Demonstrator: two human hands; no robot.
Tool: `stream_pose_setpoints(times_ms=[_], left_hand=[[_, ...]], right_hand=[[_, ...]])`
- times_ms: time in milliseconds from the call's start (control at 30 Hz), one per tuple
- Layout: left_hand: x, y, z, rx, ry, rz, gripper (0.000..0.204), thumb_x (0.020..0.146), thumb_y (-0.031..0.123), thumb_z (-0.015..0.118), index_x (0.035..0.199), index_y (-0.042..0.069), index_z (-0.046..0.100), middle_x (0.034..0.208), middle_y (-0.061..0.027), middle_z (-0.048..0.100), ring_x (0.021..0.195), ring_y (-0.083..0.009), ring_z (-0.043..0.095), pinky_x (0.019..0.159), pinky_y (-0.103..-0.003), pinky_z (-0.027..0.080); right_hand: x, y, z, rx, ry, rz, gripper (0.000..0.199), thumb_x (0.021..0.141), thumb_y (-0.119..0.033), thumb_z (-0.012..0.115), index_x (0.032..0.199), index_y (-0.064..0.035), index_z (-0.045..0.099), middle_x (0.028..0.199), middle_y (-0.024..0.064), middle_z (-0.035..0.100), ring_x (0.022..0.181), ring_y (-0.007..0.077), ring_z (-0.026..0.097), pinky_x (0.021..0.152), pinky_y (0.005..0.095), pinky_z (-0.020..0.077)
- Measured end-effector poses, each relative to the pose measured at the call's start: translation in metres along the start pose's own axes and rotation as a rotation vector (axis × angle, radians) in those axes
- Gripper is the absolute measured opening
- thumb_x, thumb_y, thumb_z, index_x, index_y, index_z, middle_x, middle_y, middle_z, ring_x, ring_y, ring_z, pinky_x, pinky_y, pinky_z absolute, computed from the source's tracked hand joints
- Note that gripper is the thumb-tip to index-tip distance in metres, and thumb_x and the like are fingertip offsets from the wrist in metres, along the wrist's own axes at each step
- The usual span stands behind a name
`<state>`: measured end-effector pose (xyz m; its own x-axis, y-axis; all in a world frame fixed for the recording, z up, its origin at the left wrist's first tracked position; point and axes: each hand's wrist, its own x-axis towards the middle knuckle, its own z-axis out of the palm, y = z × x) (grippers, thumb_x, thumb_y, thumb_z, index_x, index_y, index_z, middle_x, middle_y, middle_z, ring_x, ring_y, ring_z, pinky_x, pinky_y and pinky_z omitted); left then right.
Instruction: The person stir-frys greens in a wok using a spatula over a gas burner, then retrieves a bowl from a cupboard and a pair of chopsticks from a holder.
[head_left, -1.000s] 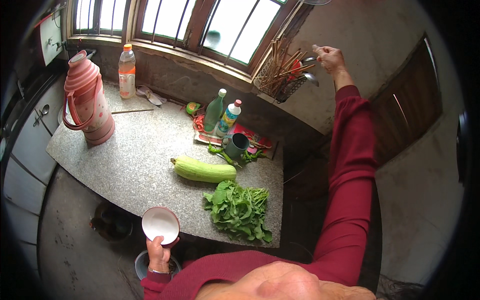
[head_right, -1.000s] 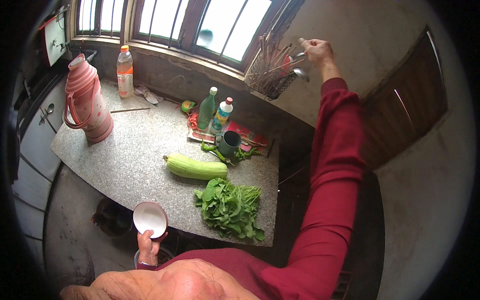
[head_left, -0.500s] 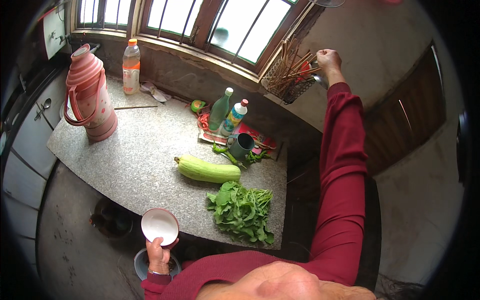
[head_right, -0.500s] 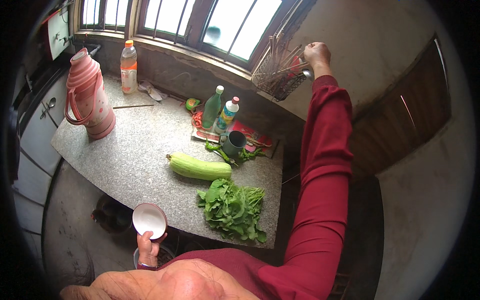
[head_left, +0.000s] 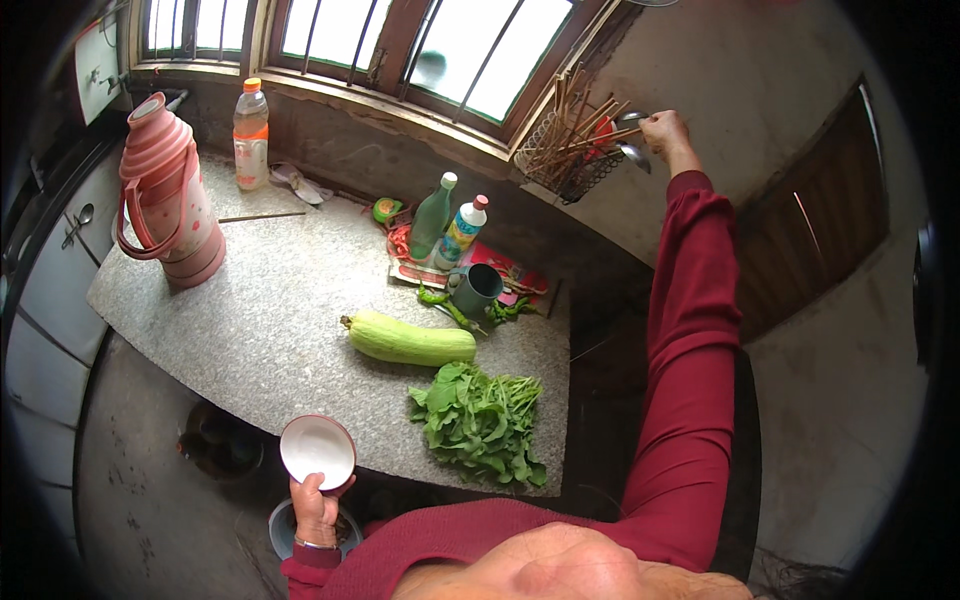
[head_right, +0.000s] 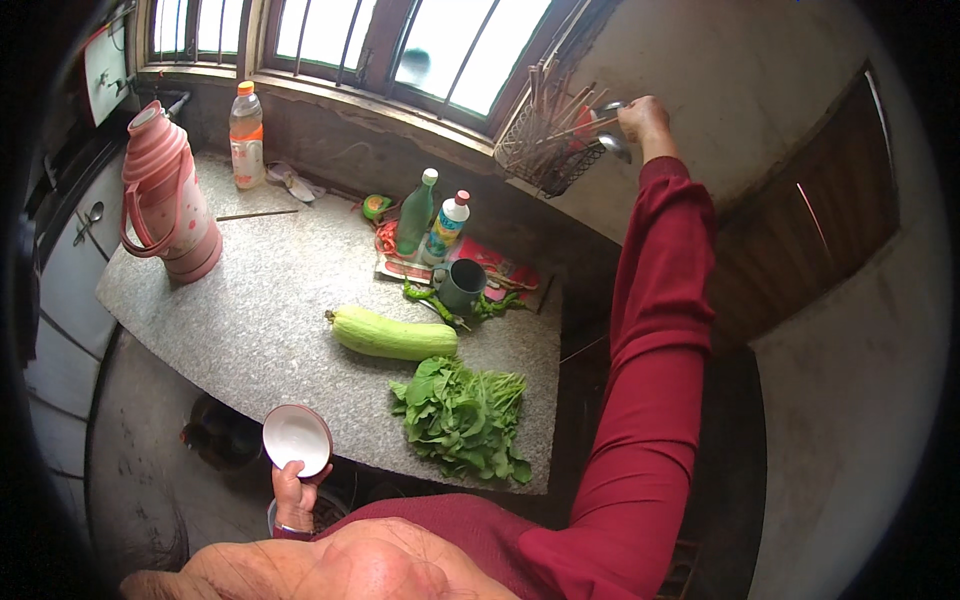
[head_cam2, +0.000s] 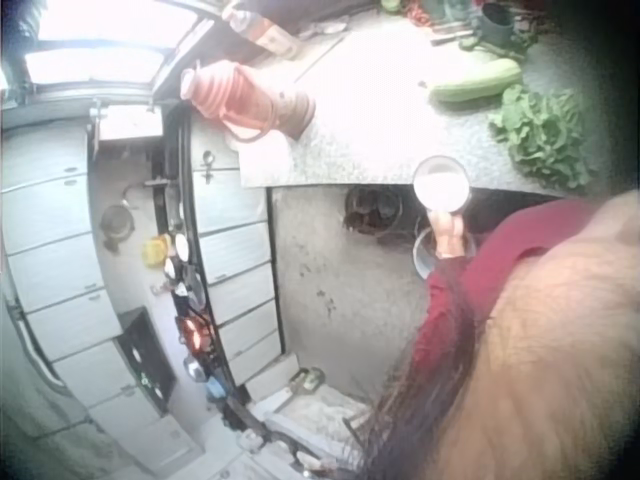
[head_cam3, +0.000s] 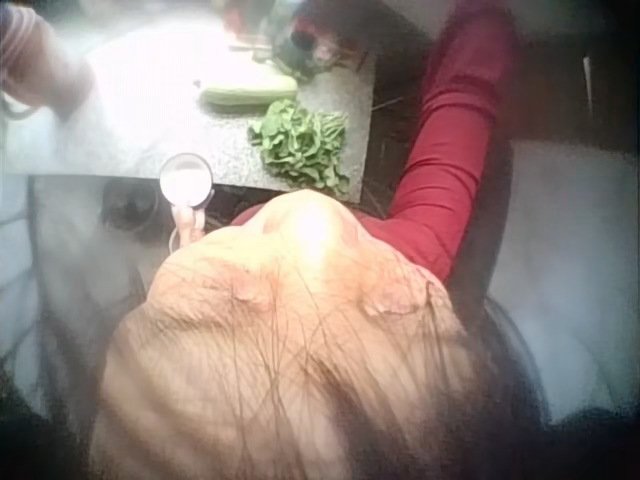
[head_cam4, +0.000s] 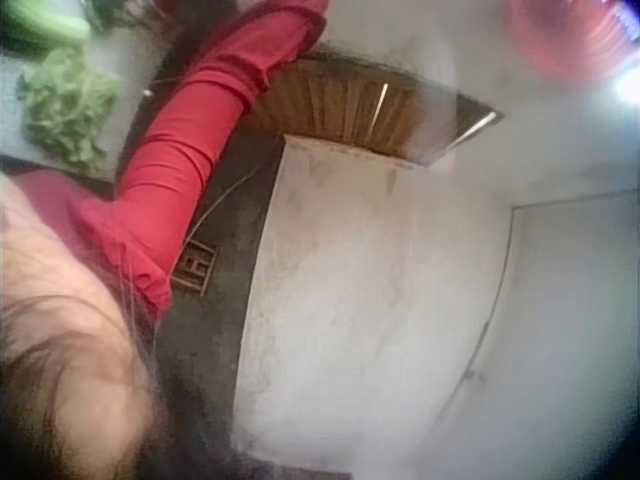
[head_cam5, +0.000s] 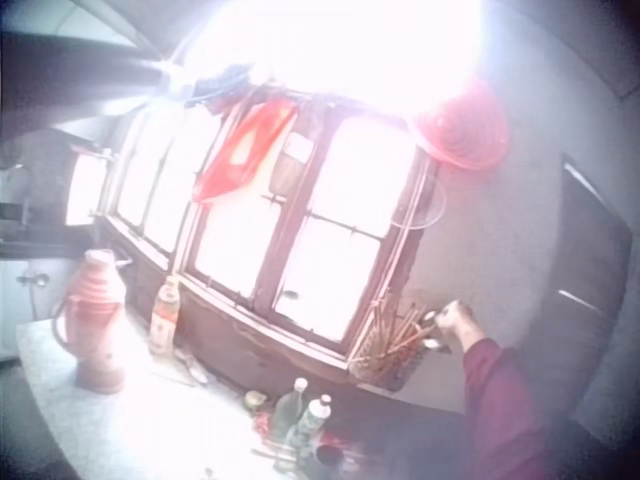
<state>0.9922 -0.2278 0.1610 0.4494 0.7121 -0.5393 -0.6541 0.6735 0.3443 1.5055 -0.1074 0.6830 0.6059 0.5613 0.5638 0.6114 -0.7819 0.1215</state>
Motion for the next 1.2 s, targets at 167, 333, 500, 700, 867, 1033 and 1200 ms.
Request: stream_pose_setpoints(times_ms=[167, 333, 500, 700, 867, 1033, 1200], left_hand=[[0.000, -0.002, 0.005, 0.001, -0.010, 0.009, 0.059, 0.064, 0.003, 0.048, 0.122, 0.007, 0.043, 0.103, -0.0137, 0.057, 0.083, -0.0323, 0.062, 0.058, -0.045, 0.057], [-0.001, -0.004, 0.005, 0.004, -0.004, 0.015, 0.059, 0.064, 0.003, 0.047, 0.122, 0.006, 0.043, 0.103, -0.0139, 0.058, 0.082, -0.0322, 0.062, 0.058, -0.045, 0.058], [-0.005, -0.006, 0.002, -0.014, 0.019, 0.033, 0.059, 0.064, 0.003, 0.047, 0.122, 0.005, 0.042, 0.103, -0.0141, 0.058, 0.083, -0.0324, 0.062, 0.058, -0.044, 0.058], [-0.005, -0.009, 0.003, -0.002, 0.015, 0.024, 0.059, 0.064, 0.003, 0.047, 0.123, 0.006, 0.042, 0.104, -0.0143, 0.057, 0.084, -0.0325, 0.062, 0.059, -0.045, 0.058], [-0.003, -0.014, 0.000, 0.004, -0.009, 0.009, 0.059, 0.065, 0.002, 0.047, 0.124, 0.006, 0.041, 0.105, -0.0148, 0.056, 0.086, -0.0330, 0.061, 0.061, -0.046, 0.057], [-0.009, -0.010, 0.006, 0.022, -0.010, 0.017, 0.060, 0.066, 0.001, 0.044, 0.126, 0.006, 0.039, 0.107, -0.0141, 0.055, 0.087, -0.0328, 0.061, 0.059, -0.046, 0.058], [-0.010, -0.005, 0.010, 0.048, -0.079, 0.028, 0.059, 0.066, 0.001, 0.043, 0.125, 0.005, 0.039, 0.107, -0.0143, 0.055, 0.087, -0.0327, 0.062, 0.058, -0.046, 0.058]], right_hand=[[0.013, 0.005, 0.018, 0.258, 0.034, -0.131, 0.025, 0.076, -0.025, 0.059, 0.094, -0.0108, 0.068, 0.092, 0.0114, 0.067, 0.085, 0.0223, 0.065, 0.080, 0.0316, 0.0490], [0.020, 0.000, 0.037, 0.437, 0.152, -0.261, 0.019, 0.078, -0.022, 0.060, 0.092, -0.0138, 0.069, 0.088, 0.0084, 0.068, 0.082, 0.0183, 0.065, 0.077, 0.0305, 0.0495], [0.001, -0.020, 0.023, 0.328, 0.138, -0.203, 0.019, 0.079, -0.025, 0.061, 0.092, -0.0134, 0.070, 0.085, 0.0073, 0.068, 0.079, 0.0185, 0.065, 0.076, 0.0310, 0.0496], [-0.003, -0.022, 0.019, 0.366, 0.135, -0.181, 0.020, 0.077, -0.027, 0.059, 0.084, -0.0122, 0.071, 0.081, 0.0096, 0.068, 0.076, 0.0241, 0.065, 0.072, 0.0343, 0.0501], [-0.009, -0.024, 0.016, 0.262, 0.246, -0.156, 0.021, 0.078, -0.025, 0.054, 0.082, -0.0136, 0.071, 0.078, 0.0126, 0.066, 0.075, 0.0293, 0.064, 0.072, 0.0369, 0.0502], [-0.007, 0.001, -0.020, 0.365, 0.383, -0.138, 0.019, 0.080, -0.025, 0.056, 0.081, -0.0141, 0.071, 0.075, 0.0094, 0.067, 0.066, 0.0209, 0.064, 0.064, 0.0322, 0.0503], [-0.027, 0.056, -0.092, 0.802, 0.308, -0.025, 0.015, 0.087, -0.019, 0.056, 0.087, -0.0145, 0.070, 0.078, 0.0015, 0.067, 0.060, 0.0071, 0.059, 0.046, 0.0225, 0.0423]])
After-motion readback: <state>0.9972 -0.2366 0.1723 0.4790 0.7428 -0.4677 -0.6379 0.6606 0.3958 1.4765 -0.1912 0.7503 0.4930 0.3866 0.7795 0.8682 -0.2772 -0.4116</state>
